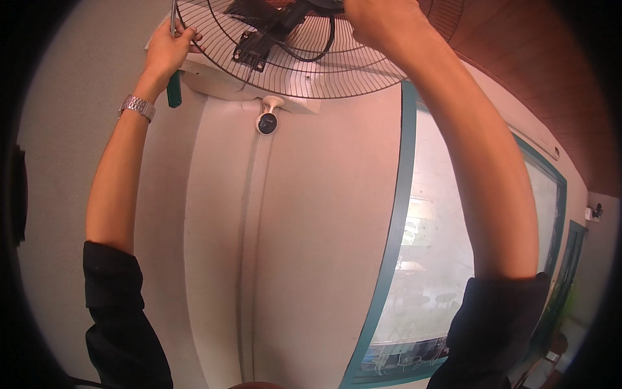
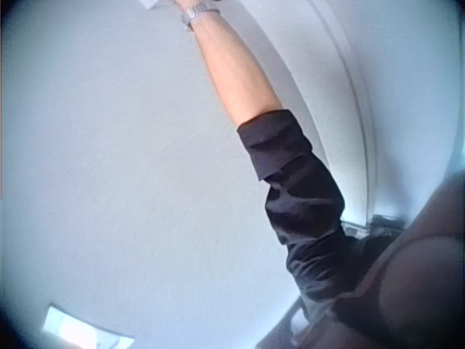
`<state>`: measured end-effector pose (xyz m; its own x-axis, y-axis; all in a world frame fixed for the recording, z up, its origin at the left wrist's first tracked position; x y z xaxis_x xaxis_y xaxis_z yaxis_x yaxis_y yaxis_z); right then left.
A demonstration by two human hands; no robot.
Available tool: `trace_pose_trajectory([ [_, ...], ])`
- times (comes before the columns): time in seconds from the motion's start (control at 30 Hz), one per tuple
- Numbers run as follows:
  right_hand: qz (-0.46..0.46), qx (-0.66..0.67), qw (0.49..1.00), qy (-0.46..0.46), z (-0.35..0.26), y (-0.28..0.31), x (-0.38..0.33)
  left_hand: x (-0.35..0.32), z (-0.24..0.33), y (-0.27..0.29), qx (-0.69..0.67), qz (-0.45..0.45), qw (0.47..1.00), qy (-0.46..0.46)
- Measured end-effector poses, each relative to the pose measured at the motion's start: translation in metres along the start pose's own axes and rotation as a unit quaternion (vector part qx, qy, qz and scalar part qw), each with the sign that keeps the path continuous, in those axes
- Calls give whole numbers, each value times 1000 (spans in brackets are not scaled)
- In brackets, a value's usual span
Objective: The person uses a screwdriver to remove the screws from the front grill of a wall-mounted fan, detaches the grill, and then removes the fan blades. They place the removed parts on a nearby table.
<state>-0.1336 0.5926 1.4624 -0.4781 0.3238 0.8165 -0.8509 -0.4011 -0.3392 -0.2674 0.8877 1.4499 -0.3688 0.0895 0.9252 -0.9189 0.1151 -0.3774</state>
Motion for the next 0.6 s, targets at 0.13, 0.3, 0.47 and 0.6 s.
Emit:
trace_pose_trajectory([
  [0.13, 9, -24, 1000, 6, 3, 8, -2, 2, -3, 1, -10, 11, 1000, 4],
  [0.3, 101, -74, 991, 52, -8, 19, -5, 4, -1, 3, -16, 11, 1000, 0],
  [0.47, 118, -165, 977, 64, 17, -4, -7, 2, -5, -1, -27, 11, 1000, 9],
  [0.6, 111, -173, 977, 53, 8, 2, -14, 2, -9, -3, -38, 14, 999, 10],
])
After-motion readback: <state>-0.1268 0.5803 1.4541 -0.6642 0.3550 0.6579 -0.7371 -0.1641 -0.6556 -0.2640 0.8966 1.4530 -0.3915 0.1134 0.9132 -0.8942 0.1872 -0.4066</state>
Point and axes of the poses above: each hand's wrist, its own x-axis towards the middle knuckle, its own y-axis out of the back of the hand, z = x × y, the point moved 9 cm from there along x, towards the middle knuckle, and after that the axes turned 3 degrees about y, right-handed, at the moved point
